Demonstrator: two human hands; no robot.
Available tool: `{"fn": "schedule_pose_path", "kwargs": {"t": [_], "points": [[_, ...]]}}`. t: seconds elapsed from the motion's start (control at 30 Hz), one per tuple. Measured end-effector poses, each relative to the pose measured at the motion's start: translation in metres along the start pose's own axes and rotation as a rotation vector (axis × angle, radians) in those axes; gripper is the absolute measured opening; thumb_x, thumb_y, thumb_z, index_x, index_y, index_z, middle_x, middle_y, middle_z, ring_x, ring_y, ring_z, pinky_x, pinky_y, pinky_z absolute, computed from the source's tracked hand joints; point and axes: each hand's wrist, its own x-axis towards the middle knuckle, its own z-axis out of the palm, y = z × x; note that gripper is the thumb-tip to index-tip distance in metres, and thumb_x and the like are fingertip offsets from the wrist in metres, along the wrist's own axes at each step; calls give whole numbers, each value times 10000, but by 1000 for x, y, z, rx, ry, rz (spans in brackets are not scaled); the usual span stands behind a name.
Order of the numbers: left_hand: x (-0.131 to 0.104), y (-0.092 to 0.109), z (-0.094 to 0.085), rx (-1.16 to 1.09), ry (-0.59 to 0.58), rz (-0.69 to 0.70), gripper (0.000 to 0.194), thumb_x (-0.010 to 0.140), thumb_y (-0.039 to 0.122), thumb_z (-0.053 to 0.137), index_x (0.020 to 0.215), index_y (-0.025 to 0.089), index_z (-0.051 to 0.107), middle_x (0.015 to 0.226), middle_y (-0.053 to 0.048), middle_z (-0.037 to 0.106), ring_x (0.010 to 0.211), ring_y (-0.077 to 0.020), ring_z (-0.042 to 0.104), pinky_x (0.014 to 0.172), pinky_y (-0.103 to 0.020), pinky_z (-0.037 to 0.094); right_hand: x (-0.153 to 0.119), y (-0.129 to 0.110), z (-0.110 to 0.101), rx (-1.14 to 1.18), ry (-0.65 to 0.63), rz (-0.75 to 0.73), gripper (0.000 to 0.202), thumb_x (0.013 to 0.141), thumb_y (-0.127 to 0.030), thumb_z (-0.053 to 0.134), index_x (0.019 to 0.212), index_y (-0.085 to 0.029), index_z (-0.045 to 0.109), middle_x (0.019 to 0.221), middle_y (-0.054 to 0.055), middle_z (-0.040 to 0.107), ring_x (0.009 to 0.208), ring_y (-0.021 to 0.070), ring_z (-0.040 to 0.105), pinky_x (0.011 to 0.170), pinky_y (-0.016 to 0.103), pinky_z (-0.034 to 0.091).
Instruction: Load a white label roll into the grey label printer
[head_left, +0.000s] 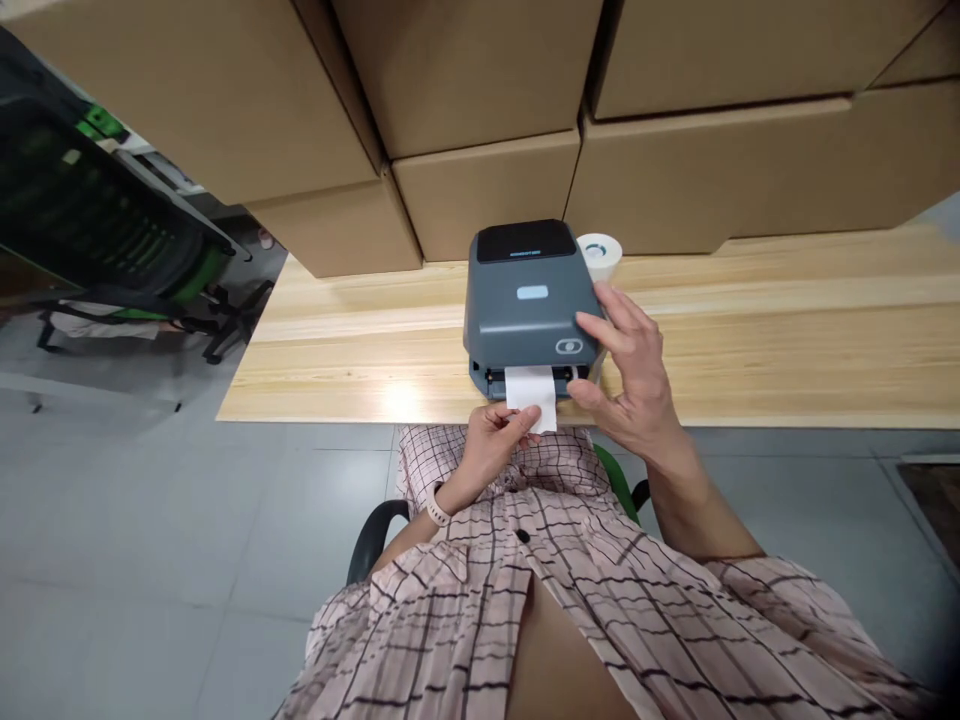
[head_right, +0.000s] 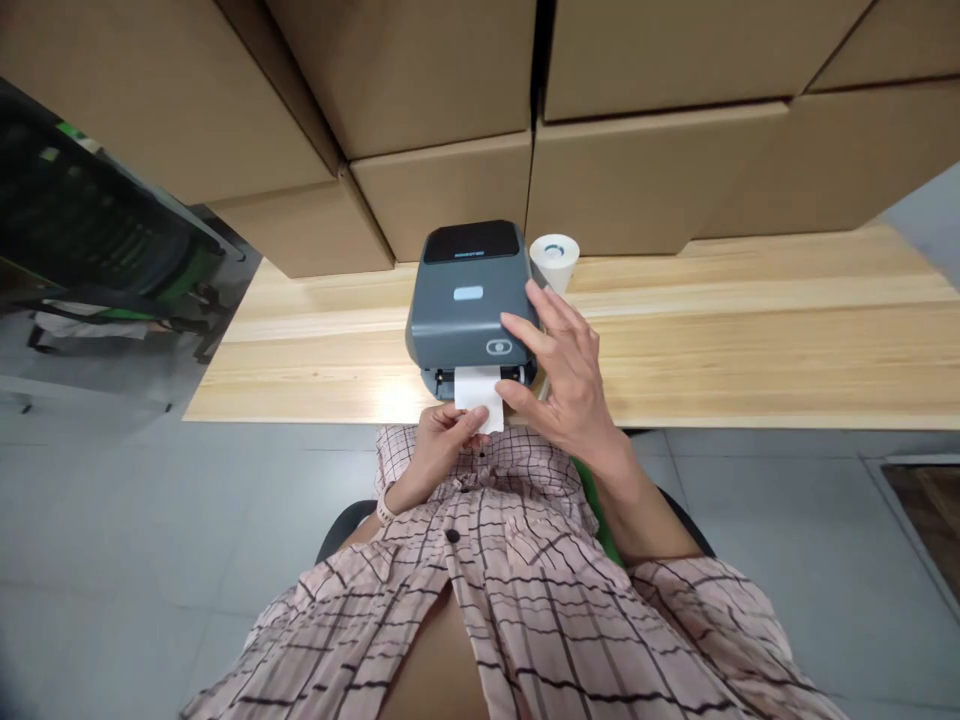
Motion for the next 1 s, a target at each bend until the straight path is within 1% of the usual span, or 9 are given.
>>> {"fn": "schedule_pose_path", "kwargs": {"t": [0.17, 0.3, 0.5, 0.67, 0.77, 0.8, 0.87, 0.93, 1.0], "points": [[2, 0, -1, 3, -3, 11, 509, 698, 674, 866, 643, 180, 759, 597, -21, 708, 529, -132, 618, 525, -266, 484, 42, 11, -6, 32, 7, -84, 706, 1028, -722, 438, 1654, -414, 331, 1770, 49, 333, 1612, 389, 351, 1282, 664, 322], [2, 0, -1, 21, -3, 38, 518, 706, 677, 857, 614, 179, 753, 570, -17, 695, 516, -129, 592, 532, -269, 487, 98, 22, -3, 7, 36, -147, 734, 1027, -756, 398, 1628, -334, 393, 1728, 101, 402, 1603, 391, 368, 1298, 657, 288], [0, 3, -1, 29, -1, 57, 506, 716, 665, 858, 624, 179, 751, 576, -15, 690, 502, -137, 590, 493, -268, 468, 174, 50, 7, 53, 127, -55, 648, 1040, -719, 454, 1593, -389, 383, 1741, 26, 384, 1589, 295, 376, 1317, 582, 304], [2, 2, 0, 37, 4, 59, 522, 712, 686, 850, 626, 182, 744, 577, -19, 689, 505, -146, 593, 480, -271, 455, 217, 71, 5, 62, 47, -1, 766, 1029, -702, 531, 1623, -272, 311, 1781, 85, 292, 1642, 279, 259, 1345, 572, 207], [4, -2, 2, 61, 3, 71, 543, 737, 700, 824, 619, 178, 732, 568, -21, 682, 497, -141, 580, 481, -269, 444, 201, 63, 2, -103, 85, -100, 841, 980, -587, 699, 1648, -226, 337, 1804, 141, 203, 1653, 344, 245, 1335, 600, 203], [4, -2, 1, 80, -1, 79, 552, 758, 706, 804, 619, 177, 728, 564, -21, 678, 492, -139, 573, 478, -267, 436, 187, 58, 3, -146, 110, -162, 763, 989, -523, 705, 1625, -233, 399, 1788, 143, 260, 1630, 346, 306, 1320, 598, 246], [1, 0, -3, 161, -13, 121, 561, 820, 694, 750, 605, 177, 715, 540, -15, 656, 476, -129, 549, 467, -259, 409, 153, 50, 9, -150, 86, -281, 472, 1044, -403, 608, 1497, -276, 570, 1631, 114, 547, 1481, 310, 538, 1257, 579, 370], [-5, 8, -13, 321, -36, 214, 531, 872, 628, 728, 589, 180, 705, 515, -2, 629, 467, -111, 514, 461, -245, 370, 117, 48, 19, -116, -128, -304, 348, 1075, -309, 491, 1374, -294, 668, 1316, 63, 780, 1178, 265, 733, 1197, 578, 435], [-8, 23, -26, 480, -24, 338, 459, 900, 535, 732, 603, 185, 713, 516, 10, 626, 464, -93, 482, 456, -229, 334, 89, 50, 29, -113, -375, -249, 375, 1082, -265, 422, 1341, -279, 693, 1169, 49, 827, 1029, 248, 766, 1202, 602, 413]]}}
